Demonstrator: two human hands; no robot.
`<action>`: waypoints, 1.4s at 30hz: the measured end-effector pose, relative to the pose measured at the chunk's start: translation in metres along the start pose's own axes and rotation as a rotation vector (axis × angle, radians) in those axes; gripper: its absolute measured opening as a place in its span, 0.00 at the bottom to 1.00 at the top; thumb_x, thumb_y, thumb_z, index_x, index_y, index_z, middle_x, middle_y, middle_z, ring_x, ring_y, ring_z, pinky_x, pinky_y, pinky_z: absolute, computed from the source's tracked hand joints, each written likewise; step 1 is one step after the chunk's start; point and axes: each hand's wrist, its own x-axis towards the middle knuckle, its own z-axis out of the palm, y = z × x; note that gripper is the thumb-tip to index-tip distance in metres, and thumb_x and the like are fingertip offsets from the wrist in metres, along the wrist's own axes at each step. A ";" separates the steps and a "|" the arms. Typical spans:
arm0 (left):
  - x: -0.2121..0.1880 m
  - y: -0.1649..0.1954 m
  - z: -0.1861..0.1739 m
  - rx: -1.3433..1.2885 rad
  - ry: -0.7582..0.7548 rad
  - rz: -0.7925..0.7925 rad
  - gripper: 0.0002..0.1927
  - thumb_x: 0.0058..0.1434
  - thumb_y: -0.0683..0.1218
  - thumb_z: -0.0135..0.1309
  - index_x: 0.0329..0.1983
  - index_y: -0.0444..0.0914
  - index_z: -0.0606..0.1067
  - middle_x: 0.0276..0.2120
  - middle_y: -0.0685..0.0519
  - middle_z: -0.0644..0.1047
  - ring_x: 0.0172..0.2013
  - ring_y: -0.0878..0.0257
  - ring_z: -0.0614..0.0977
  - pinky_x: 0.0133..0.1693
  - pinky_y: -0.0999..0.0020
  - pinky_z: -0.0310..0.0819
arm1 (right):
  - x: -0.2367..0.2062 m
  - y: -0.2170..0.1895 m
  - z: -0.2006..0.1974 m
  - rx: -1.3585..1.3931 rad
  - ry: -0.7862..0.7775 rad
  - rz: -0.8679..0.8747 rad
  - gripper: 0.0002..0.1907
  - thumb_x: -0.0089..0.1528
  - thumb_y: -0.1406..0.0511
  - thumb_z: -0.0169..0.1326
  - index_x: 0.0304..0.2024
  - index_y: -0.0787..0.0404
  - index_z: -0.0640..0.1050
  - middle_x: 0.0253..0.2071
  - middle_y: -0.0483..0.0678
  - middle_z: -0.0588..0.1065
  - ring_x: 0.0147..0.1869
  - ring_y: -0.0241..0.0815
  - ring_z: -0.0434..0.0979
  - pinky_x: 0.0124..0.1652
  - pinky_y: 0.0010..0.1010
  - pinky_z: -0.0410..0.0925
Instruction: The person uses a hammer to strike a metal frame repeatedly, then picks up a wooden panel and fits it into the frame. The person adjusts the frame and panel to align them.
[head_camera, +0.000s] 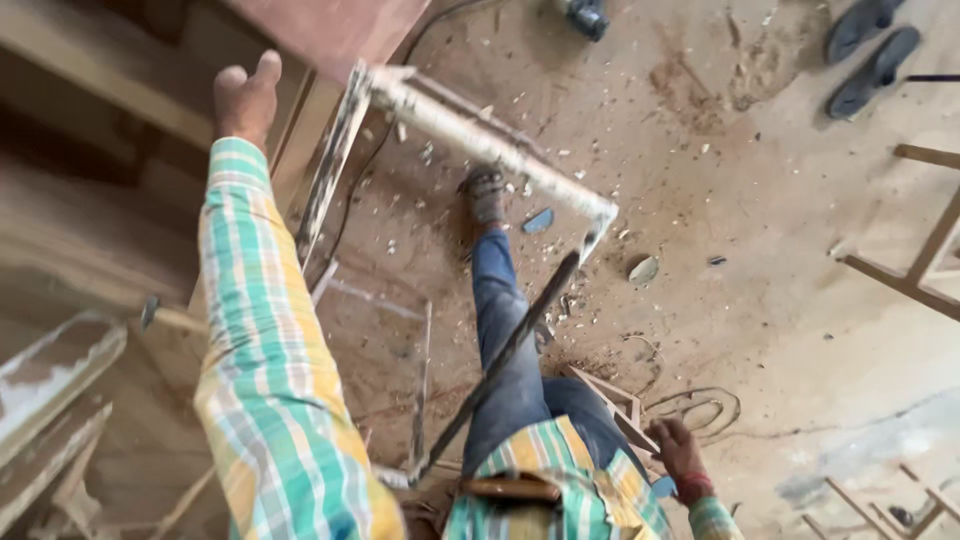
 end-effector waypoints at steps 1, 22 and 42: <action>0.018 0.004 0.011 -0.027 -0.038 -0.097 0.28 0.72 0.57 0.62 0.39 0.28 0.67 0.34 0.47 0.68 0.34 0.58 0.66 0.37 0.55 0.63 | -0.001 -0.010 0.002 -0.023 0.004 0.028 0.17 0.67 0.58 0.51 0.48 0.63 0.80 0.42 0.51 0.82 0.43 0.42 0.81 0.37 0.42 0.76; 0.079 0.238 0.102 -0.466 -0.212 -0.099 0.12 0.54 0.47 0.59 0.41 0.42 0.77 0.37 0.59 0.79 0.37 0.67 0.82 0.40 0.69 0.76 | 0.020 -0.130 -0.105 -0.107 0.100 -0.194 0.18 0.66 0.56 0.52 0.49 0.62 0.80 0.39 0.50 0.83 0.42 0.41 0.79 0.39 0.35 0.72; -0.295 0.311 0.521 0.086 -0.189 0.665 0.17 0.60 0.50 0.52 0.34 0.28 0.78 0.31 0.36 0.82 0.34 0.44 0.86 0.39 0.52 0.79 | 0.156 -0.178 -0.310 0.278 0.094 -0.679 0.16 0.68 0.58 0.54 0.50 0.64 0.78 0.44 0.48 0.82 0.49 0.38 0.82 0.46 0.33 0.76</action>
